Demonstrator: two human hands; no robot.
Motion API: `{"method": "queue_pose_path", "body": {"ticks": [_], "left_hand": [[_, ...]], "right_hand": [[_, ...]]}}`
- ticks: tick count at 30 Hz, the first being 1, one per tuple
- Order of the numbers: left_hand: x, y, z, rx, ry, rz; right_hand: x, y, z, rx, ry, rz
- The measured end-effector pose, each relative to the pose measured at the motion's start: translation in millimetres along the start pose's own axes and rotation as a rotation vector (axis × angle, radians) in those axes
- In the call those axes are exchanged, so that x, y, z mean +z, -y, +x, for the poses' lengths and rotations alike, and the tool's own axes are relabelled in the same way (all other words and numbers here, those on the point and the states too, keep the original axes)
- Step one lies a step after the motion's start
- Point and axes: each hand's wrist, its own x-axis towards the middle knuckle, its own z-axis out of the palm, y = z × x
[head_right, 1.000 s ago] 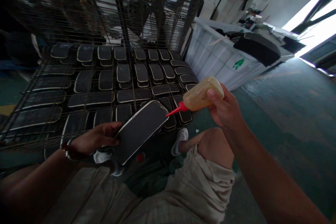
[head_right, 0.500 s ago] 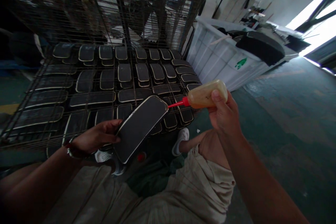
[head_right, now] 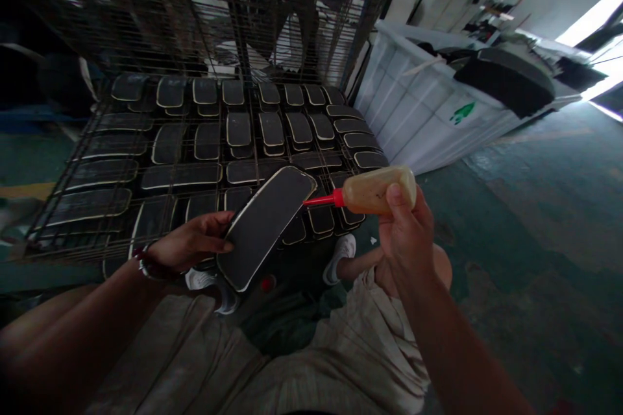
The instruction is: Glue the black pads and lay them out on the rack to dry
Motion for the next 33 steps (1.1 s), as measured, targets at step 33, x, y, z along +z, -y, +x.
{"method": "queue_pose_path", "body": {"ticks": [33], "left_hand": [[-13.8, 6, 4, 0.069, -0.14, -0.203]], "right_hand": [[36, -1, -98, -0.092, 0.277, -0.182]]}}
